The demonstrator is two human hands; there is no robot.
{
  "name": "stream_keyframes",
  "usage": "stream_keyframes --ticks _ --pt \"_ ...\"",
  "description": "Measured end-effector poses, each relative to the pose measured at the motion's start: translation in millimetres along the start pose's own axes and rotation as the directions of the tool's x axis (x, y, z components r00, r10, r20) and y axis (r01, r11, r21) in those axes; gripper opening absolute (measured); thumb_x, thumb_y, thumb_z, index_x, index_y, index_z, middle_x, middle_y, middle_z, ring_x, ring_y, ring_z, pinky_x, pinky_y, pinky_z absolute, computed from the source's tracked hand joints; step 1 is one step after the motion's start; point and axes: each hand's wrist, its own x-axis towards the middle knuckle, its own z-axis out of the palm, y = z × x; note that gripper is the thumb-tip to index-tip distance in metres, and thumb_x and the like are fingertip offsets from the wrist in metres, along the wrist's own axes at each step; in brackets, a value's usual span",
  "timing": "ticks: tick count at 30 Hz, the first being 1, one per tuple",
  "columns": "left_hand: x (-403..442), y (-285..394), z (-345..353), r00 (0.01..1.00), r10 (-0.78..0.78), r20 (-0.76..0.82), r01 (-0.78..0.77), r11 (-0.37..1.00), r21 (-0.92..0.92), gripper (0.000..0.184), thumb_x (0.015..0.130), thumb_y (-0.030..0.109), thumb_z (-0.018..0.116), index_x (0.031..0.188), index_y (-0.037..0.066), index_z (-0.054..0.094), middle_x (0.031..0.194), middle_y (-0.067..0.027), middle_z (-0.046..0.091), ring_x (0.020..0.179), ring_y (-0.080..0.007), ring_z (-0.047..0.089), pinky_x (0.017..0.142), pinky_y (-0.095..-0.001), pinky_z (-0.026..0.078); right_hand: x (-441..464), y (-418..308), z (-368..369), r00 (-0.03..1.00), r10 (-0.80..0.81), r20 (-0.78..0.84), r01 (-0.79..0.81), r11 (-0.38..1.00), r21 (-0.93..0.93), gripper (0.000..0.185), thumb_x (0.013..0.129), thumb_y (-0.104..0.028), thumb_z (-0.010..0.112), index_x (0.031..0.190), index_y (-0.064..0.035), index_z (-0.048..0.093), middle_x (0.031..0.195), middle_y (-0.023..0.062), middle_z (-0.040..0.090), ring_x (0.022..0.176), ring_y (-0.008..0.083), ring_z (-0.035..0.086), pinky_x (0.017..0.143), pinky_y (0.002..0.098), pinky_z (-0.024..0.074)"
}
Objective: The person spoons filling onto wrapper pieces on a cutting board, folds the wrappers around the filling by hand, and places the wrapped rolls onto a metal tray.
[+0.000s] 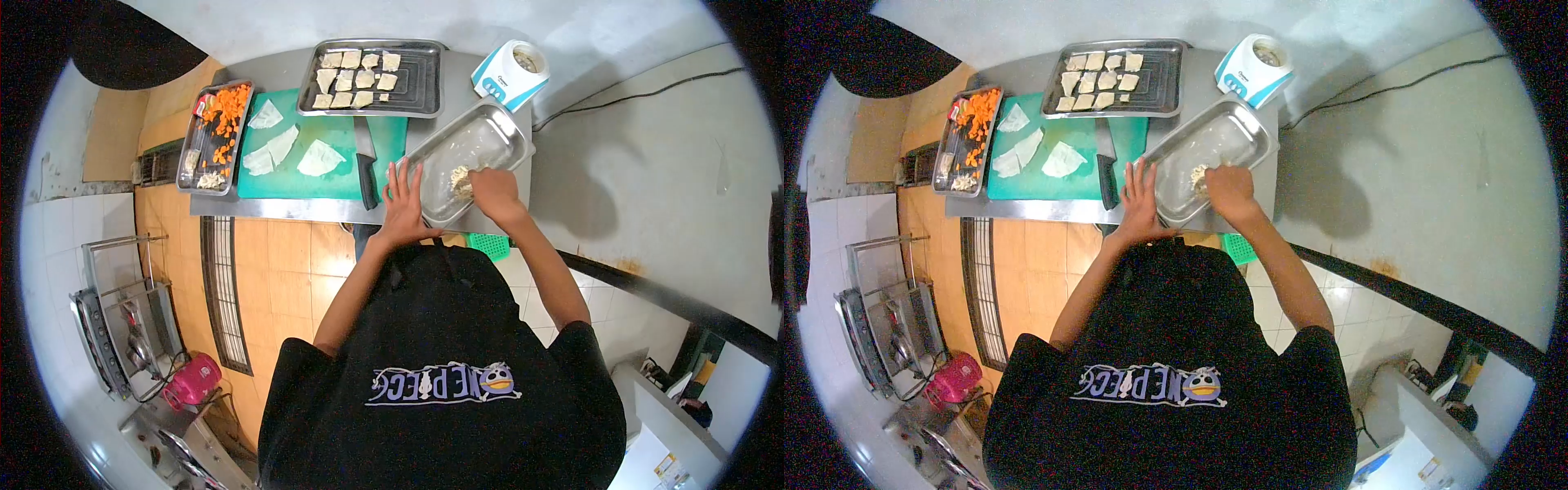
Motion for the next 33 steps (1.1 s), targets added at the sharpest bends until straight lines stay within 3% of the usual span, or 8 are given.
stream_keyframes --ticks 10,13,15,18,24,28,30,33 --pt "1.5 0.6 0.4 1.0 -0.019 0.019 0.019 1.0 0.004 0.156 0.05 0.051 0.101 0.168 0.005 0.009 0.173 -0.0298 0.001 0.159 -0.0542 -0.007 0.116 -0.073 0.017 -4.4 17.7 -24.1 0.995 -0.085 0.048 0.082 0.995 0.061 0.023 0.083 -0.004 0.065 0.102 -0.0094 0.076 0.095 0.0213 0.075 0.087 0.0379 0.075 0.076 0.0489 0.0596" --pt "1.6 1.2 0.2 1.0 -0.017 0.019 0.017 1.0 0.006 0.157 0.05 0.051 0.101 0.168 0.005 0.008 0.173 -0.0297 0.001 0.159 -0.0542 -0.007 0.116 -0.0733 0.017 -2.0 31.3 -35.8 0.993 -0.114 0.042 0.097 0.951 0.295 0.027 0.086 -0.003 0.066 0.11 -0.0091 0.075 0.102 0.0202 0.076 0.091 0.0378 0.074 0.08 0.0488 0.0591" --pt "1.9 1.2 0.6 1.0 -0.011 0.011 0.01 1.0 0.008 0.157 0.05 0.051 0.1 0.168 0.005 0.008 0.173 -0.0298 0.001 0.159 -0.0544 -0.007 0.116 -0.0734 0.017 0.1 37.8 -41.4 0.992 -0.125 0.034 0.082 0.808 0.583 0.022 0.095 -0.021 0.064 0.106 -0.0041 0.074 0.103 0.0189 0.076 0.096 0.0396 0.074 0.084 0.0483 0.0586" --pt "2.4 0.7 1.7 1.0 -0.007 0.013 0.007 1.0 0.016 0.156 0.05 0.051 0.1 0.168 0.005 0.009 0.173 -0.03 0.001 0.159 -0.0548 -0.006 0.115 -0.0739 0.017 1.9 31.1 -34.1 0.989 -0.148 0.007 0.094 0.661 0.744 0.022 0.098 -0.016 0.066 0.115 -0.0041 0.073 0.107 0.0171 0.074 0.096 0.0369 0.071 0.085 0.0456 0.0564" --pt "1.1 -2.0 2.2 1.0 0.011 0.008 -0.011 1.0 0.012 0.156 0.05 0.053 0.1 0.168 0.004 0.009 0.173 -0.0303 0.001 0.158 -0.0555 -0.006 0.114 -0.0756 0.017 -7.2 13.1 -16.1 0.93 -0.135 -0.341 0.318 0.758 0.569 0.026 0.103 -0.023 0.061 0.107 -0.001 0.074 0.104 0.016 0.073 0.091 0.0379 0.07 0.083 0.0442 0.0566" --pt "0.7 -1.4 0.7 1.0 0.006 0.016 -0.006 1.0 0.003 0.155 0.051 0.054 0.1 0.168 0.004 0.01 0.172 -0.0307 0.002 0.158 -0.0558 -0.005 0.114 -0.0754 0.017 -25.3 18.6 -9.4 0.946 -0.068 -0.317 0.248 0.782 0.573 0.022 0.101 -0.021 0.064 0.105 -0.0019 0.075 0.103 0.0157 0.074 0.091 0.0376 0.071 0.081 0.0447 0.0571" --pt "0.5 -1.8 1.2 1.0 0.017 0.006 -0.017 1.0 0.002 0.155 0.051 0.054 0.1 0.168 0.004 0.01 0.173 -0.0305 0.001 0.158 -0.0557 -0.005 0.114 -0.0752 0.017 -33.5 20.7 -0.9 0.86 -0.122 -0.495 0.391 0.781 0.487 0.016 0.1 -0.015 0.066 0.105 -0.0031 0.076 0.102 0.0162 0.074 0.089 0.0374 0.071 0.078 0.0448 0.0579" --pt "-0.7 -2.6 3.4 1.0 0.023 -0.004 -0.023 1.0 0.008 0.156 0.051 0.055 0.1 0.168 0.004 0.01 0.173 -0.0301 0.001 0.158 -0.0556 -0.006 0.114 -0.0749 0.017 -45.2 21.6 4.9 0.879 -0.066 -0.472 0.343 0.776 0.53 0.012 0.099 -0.011 0.067 0.104 -0.0032 0.074 0.101 0.0162 0.074 0.088 0.0366 0.072 0.075 0.0447 0.0583"
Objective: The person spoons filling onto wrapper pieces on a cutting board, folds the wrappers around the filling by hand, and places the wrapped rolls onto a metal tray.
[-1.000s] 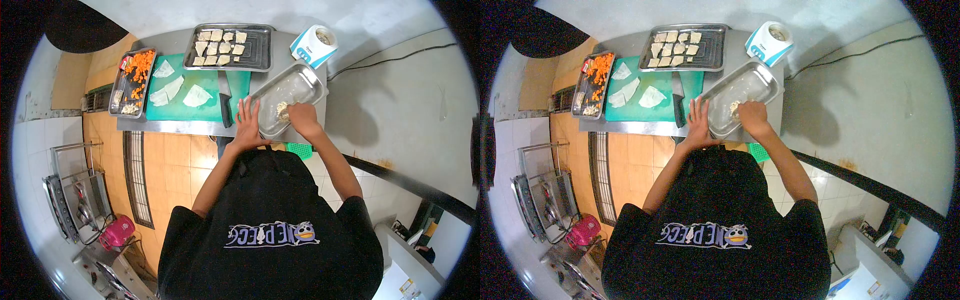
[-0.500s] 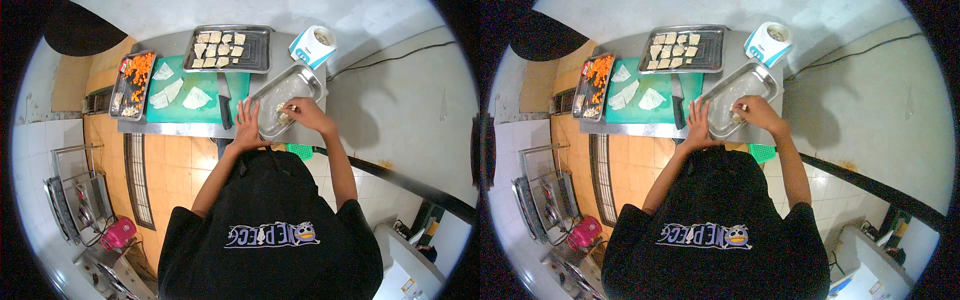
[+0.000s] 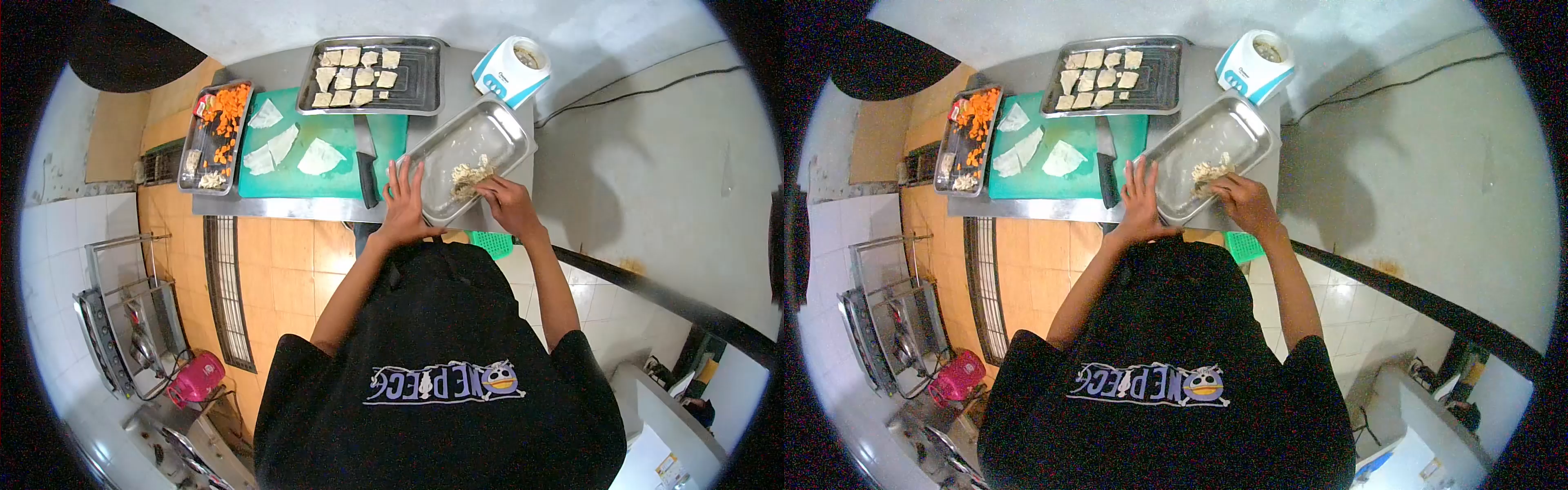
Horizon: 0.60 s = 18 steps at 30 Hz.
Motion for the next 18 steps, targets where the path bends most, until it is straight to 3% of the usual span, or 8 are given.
stream_keyframes --ticks 9,13,18 --pt "2.4 -0.1 -0.3 1.0 -0.022 0.004 0.022 1.0 0.014 0.156 0.051 0.054 0.099 0.168 0.003 0.009 0.173 -0.0296 0.001 0.159 -0.0556 -0.005 0.114 -0.0748 0.018 -17.5 -41.0 53.5 0.983 0.182 -0.036 -0.179 0.982 0.063 0.015 0.102 -0.019 0.065 0.104 -0.0048 0.07 0.101 0.017 0.074 0.087 0.0396 0.073 0.077 0.0488 0.0595" --pt "2.3 1.2 -1.7 0.999 -0.034 0.014 0.034 0.999 0.008 0.156 0.051 0.054 0.099 0.168 0.003 0.009 0.173 -0.0293 0.001 0.159 -0.0551 -0.005 0.114 -0.0745 0.019 -16.8 -48.7 57.1 0.954 0.282 -0.107 -0.273 0.958 0.088 0.014 0.101 -0.014 0.065 0.101 -0.0012 0.071 0.098 0.0178 0.073 0.084 0.0397 0.072 0.073 0.0455 0.0579" --pt "2.2 0.4 -0.1 1.0 -0.029 0.003 0.029 0.999 0.019 0.157 0.052 0.056 0.099 0.168 0.003 0.008 0.173 -0.029 0.001 0.159 -0.055 -0.005 0.114 -0.0748 0.018 -20.9 -54.5 63.5 0.958 0.271 -0.095 -0.261 0.96 0.105 0.016 0.102 -0.017 0.063 0.102 -0.0023 0.07 0.099 0.0193 0.073 0.086 0.0411 0.072 0.076 0.0502 0.0584"
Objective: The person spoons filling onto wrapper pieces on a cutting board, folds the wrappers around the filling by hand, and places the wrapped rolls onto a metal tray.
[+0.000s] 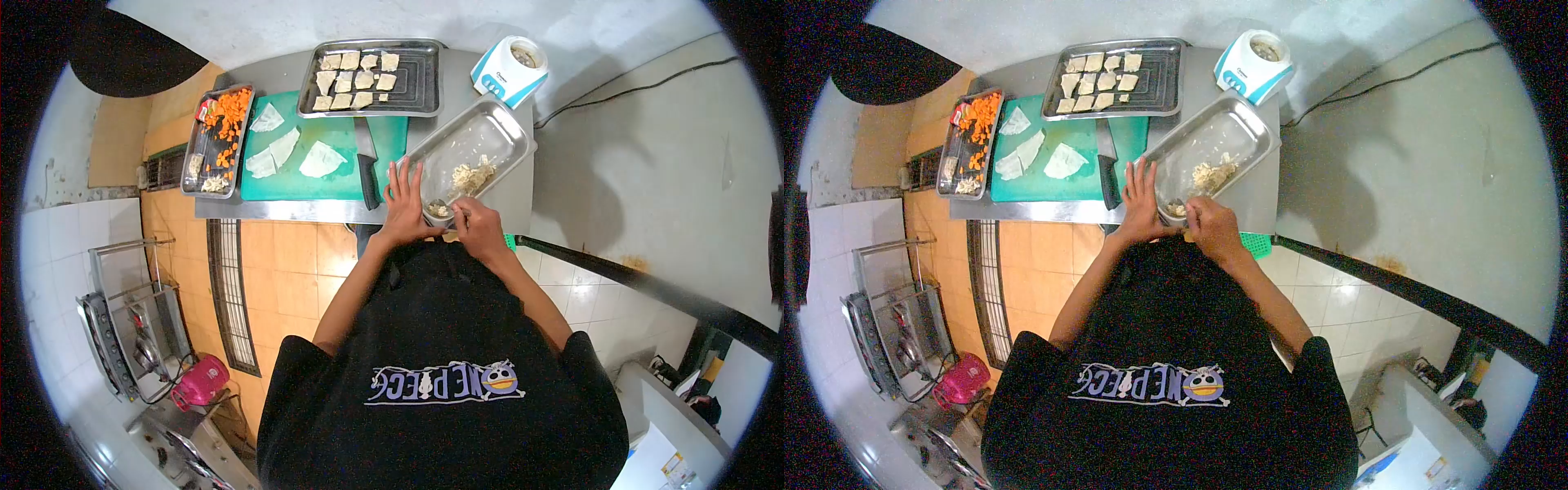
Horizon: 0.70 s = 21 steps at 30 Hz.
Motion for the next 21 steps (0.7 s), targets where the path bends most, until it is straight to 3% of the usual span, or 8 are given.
stream_keyframes --ticks 5,7,8,10,13,17,19,21 --pt "0.0 -0.8 0.8 1.0 0.015 -0.014 -0.015 1.0 -0.005 0.156 0.053 0.056 0.099 0.168 0.003 0.007 0.173 -0.0288 0.001 0.159 -0.0549 -0.005 0.115 -0.0752 0.016 2.4 2.0 5.0 0.993 -0.079 -0.086 0.08 0.997 0.002 0.016 0.102 -0.013 0.062 0.103 0.0014 0.071 0.094 0.0183 0.073 0.078 0.0366 0.073 0.07 0.0435 0.0564" --pt "-1.9 -1.0 0.6 0.999 0.038 -0.036 -0.038 0.999 -0.003 0.155 0.054 0.059 0.098 0.167 0.003 0.008 0.173 -0.0285 0.001 0.159 -0.0545 -0.004 0.116 -0.0742 0.015 6.7 11.5 5.4 0.987 0.142 -0.078 -0.134 0.986 0.101 0.02 0.104 -0.014 0.059 0.103 0.0012 0.071 0.087 0.0155 0.074 0.067 0.027 0.072 0.061 0.0395 0.0558" --pt "-2.9 -1.1 0.7 0.999 0.034 -0.036 -0.035 0.999 -0.002 0.155 0.054 0.059 0.098 0.167 0.003 0.008 0.173 -0.0285 0.001 0.159 -0.0545 -0.004 0.116 -0.0742 0.015 8.0 16.1 5.6 0.987 0.141 -0.075 -0.133 0.986 0.103 0.02 0.104 -0.014 0.059 0.103 0.0012 0.071 0.087 0.0155 0.074 0.067 0.027 0.072 0.061 0.0395 0.0558" --pt "-3.4 -1.1 0.4 0.997 0.037 -0.061 -0.039 0.999 -0.023 0.155 0.055 0.062 0.096 0.167 0.003 0.008 0.173 -0.0283 0.002 0.16 -0.0527 -0.002 0.117 -0.0725 0.015 12.3 18.7 3.0 0.841 0.534 0.087 -0.523 0.761 0.383 0.025 0.106 -0.018 0.055 0.104 0.0011 0.071 0.084 0.0111 0.075 0.062 0.0155 0.067 0.052 0.0322 0.0533" --pt "-5.9 -0.7 -2.3 0.998 0.012 -0.057 -0.012 1.0 0.009 0.152 0.056 0.066 0.094 0.167 0.003 0.011 0.173 -0.0278 0.006 0.161 -0.049 0.003 0.118 -0.0699 0.015 15.3 18.1 -1.7 0.794 0.606 0.054 -0.528 0.642 0.556 0.028 0.108 -0.02 0.053 0.104 0.0011 0.071 0.084 0.0077 0.074 0.06 0.0103 0.064 0.048 0.0265 0.0502" --pt "-5.7 2.2 -10.2 0.995 0.054 -0.082 -0.052 0.998 0.031 0.14 0.063 0.067 0.09 0.166 0.003 0.019 0.171 -0.0238 0.018 0.16 -0.0446 0.01 0.119 -0.0665 0.015 10.7 26.0 -10.9 0.796 0.606 0.007 -0.486 0.632 0.604 0.026 0.107 -0.021 0.053 0.108 0.001 0.067 0.087 0.009 0.073 0.064 0.0119 0.065 0.048 0.0266 0.0507" --pt "-3.4 10.3 -17.0 0.99 0.04 -0.134 -0.026 0.995 0.098 0.117 0.073 0.066 0.084 0.161 0.007 0.035 0.163 -0.0149 0.037 0.155 -0.0374 0.025 0.116 -0.0615 0.02 8.3 28.8 -10.3 0.794 0.607 -0.013 -0.462 0.618 0.636 0.024 0.106 -0.02 0.055 0.105 -0.0002 0.068 0.087 0.0106 0.075 0.063 0.0127 0.066 0.048 0.0276 0.0508" --pt "-0.9 16.0 -24.3 0.991 0.049 -0.126 -0.037 0.995 0.096 0.105 0.076 0.064 0.081 0.157 0.009 0.042 0.157 -0.0111 0.044 0.149 -0.0338 0.032 0.114 -0.0596 0.023 9.5 27.5 -8.9 0.796 0.604 -0.031 -0.432 0.604 0.67 0.022 0.105 -0.02 0.057 0.102 -0.0015 0.069 0.088 0.0121 0.077 0.063 0.0136 0.067 0.047 0.0286 0.0509"
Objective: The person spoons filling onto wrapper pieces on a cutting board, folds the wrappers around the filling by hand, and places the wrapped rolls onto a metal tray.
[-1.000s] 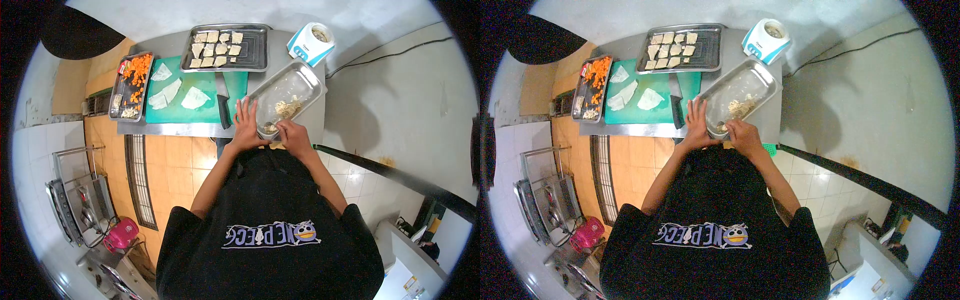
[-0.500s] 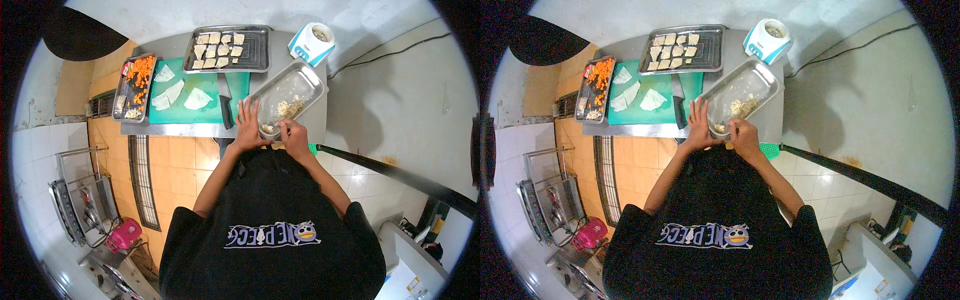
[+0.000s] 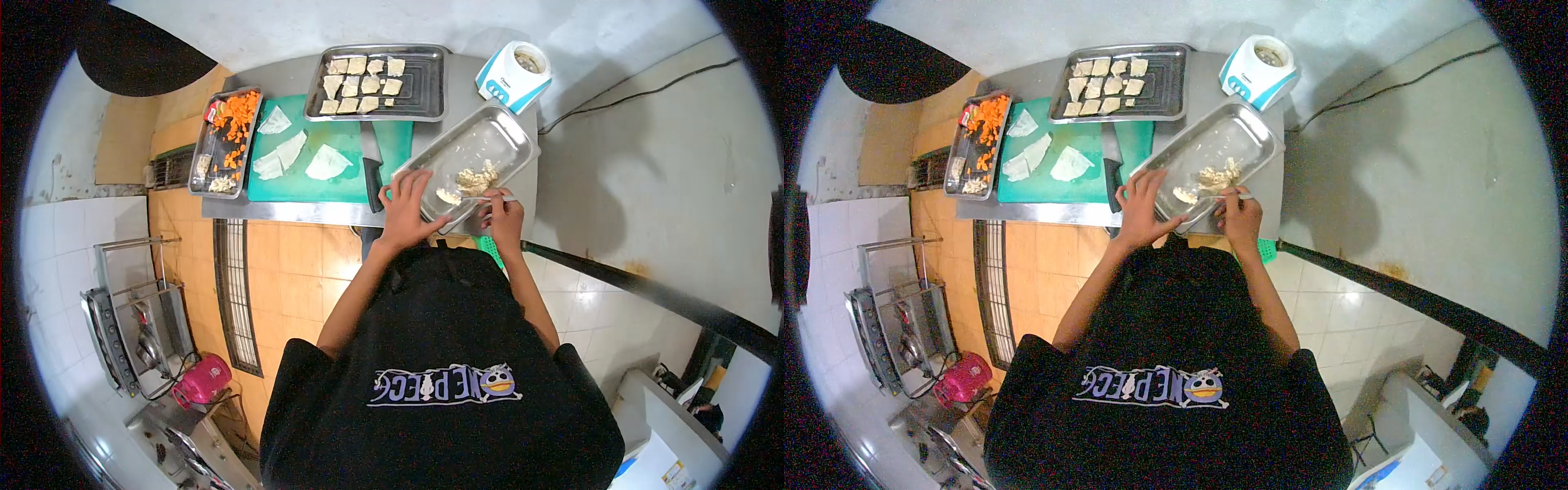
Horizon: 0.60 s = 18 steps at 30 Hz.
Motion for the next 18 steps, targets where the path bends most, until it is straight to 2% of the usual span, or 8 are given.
stream_keyframes --ticks 1,4,5,8,12,14,16,18 --pt "1.6 1.7 -2.1 1.0 0.01 0.009 -0.01 1.0 -0.004 0.094 0.08 0.062 0.079 0.153 0.011 0.049 0.151 -0.0073 0.051 0.144 -0.0302 0.038 0.111 -0.0577 0.025 -0.6 -1.5 1.2 1.0 0.011 0.003 -0.011 1.0 0.007 0.022 0.106 -0.02 0.056 0.105 -0.0013 0.068 0.089 0.0118 0.075 0.064 0.0131 0.067 0.048 0.0275 0.051" --pt "4.7 7.6 -0.1 1.0 -0.01 -0.007 0.009 0.999 -0.04 0.082 0.083 0.059 0.077 0.147 0.014 0.055 0.144 -0.0042 0.057 0.136 -0.0264 0.045 0.108 -0.0556 0.028 -2.6 -3.6 3.1 1.0 0.001 -0.005 -0.001 0.999 -0.04 0.022 0.107 -0.02 0.055 0.107 -0.0012 0.067 0.091 0.0121 0.075 0.066 0.0127 0.066 0.048 0.0264 0.0509" --pt "5.2 8.8 1.1 1.0 -0.01 -0.008 0.01 0.999 -0.038 0.082 0.083 0.059 0.077 0.147 0.014 0.055 0.144 -0.0042 0.057 0.136 -0.0264 0.045 0.108 -0.0556 0.028 -2.5 -4.1 3.7 1.0 -0.023 -0.014 0.021 0.995 -0.097 0.022 0.107 -0.019 0.055 0.106 -0.0012 0.067 0.091 0.0126 0.075 0.066 0.0127 0.066 0.048 0.0263 0.0508" --pt "2.3 6.6 4.6 1.0 -0.028 0.0 0.028 1.0 0.01 0.078 0.084 0.056 0.077 0.146 0.014 0.056 0.143 -0.0048 0.058 0.135 -0.0262 0.047 0.107 -0.0564 0.028 -0.5 2.0 0.0 1.0 -0.015 -0.003 0.015 0.999 -0.051 0.023 0.107 -0.02 0.055 0.105 -0.0011 0.067 0.093 0.0132 0.076 0.067 0.0126 0.067 0.048 0.0264 0.0504" --pt "0.2 -2.9 0.3 0.996 -0.032 -0.084 0.026 0.997 -0.068 0.066 0.085 0.043 0.079 0.14 0.013 0.06 0.139 -0.0072 0.06 0.132 -0.0299 0.048 0.106 -0.0519 0.032 0.9 -2.4 0.8 1.0 0.01 0.03 -0.009 0.999 -0.039 0.024 0.108 -0.022 0.055 0.106 -0.0013 0.067 0.093 0.0132 0.075 0.069 0.0125 0.067 0.049 0.0266 0.0504" --pt "-0.4 -12.6 -3.2 0.99 -0.037 -0.137 0.024 0.995 -0.1 0.061 0.086 0.038 0.079 0.138 0.013 0.061 0.137 -0.0082 0.061 0.13 -0.0316 0.049 0.105 -0.0497 0.035 2.7 -1.1 4.6 1.0 -0.002 0.012 0.002 1.0 0.01 0.028 0.106 -0.026 0.058 0.102 -0.0003 0.068 0.085 0.0106 0.075 0.061 0.0128 0.065 0.049 0.0282 0.0501" --pt "-3.9 -24.2 -9.0 0.98 0.008 -0.199 -0.043 0.984 -0.171 0.056 0.085 0.027 0.08 0.135 0.01 0.061 0.134 -0.0107 0.062 0.125 -0.0356 0.051 0.104 -0.0463 0.039 3.7 -5.5 12.0 1.0 -0.006 0.02 0.005 0.999 0.039 0.028 0.106 -0.026 0.059 0.102 0.0003 0.068 0.085 0.0106 0.074 0.062 0.0126 0.065 0.05 0.0279 0.0502" --pt "-8.4 -34.2 -13.9 0.973 -0.027 -0.228 -0.021 0.978 -0.206 0.056 0.085 0.025 0.08 0.135 0.008 0.061 0.133 -0.0124 0.062 0.123 -0.0369 0.052 0.104 -0.0468 0.041 3.7 -10.2 19.4 0.996 -0.04 0.075 0.035 0.997 0.074 0.027 0.106 -0.026 0.061 0.102 -0.0001 0.068 0.086 0.0104 0.075 0.064 0.0119 0.066 0.051 0.0274 0.0509"
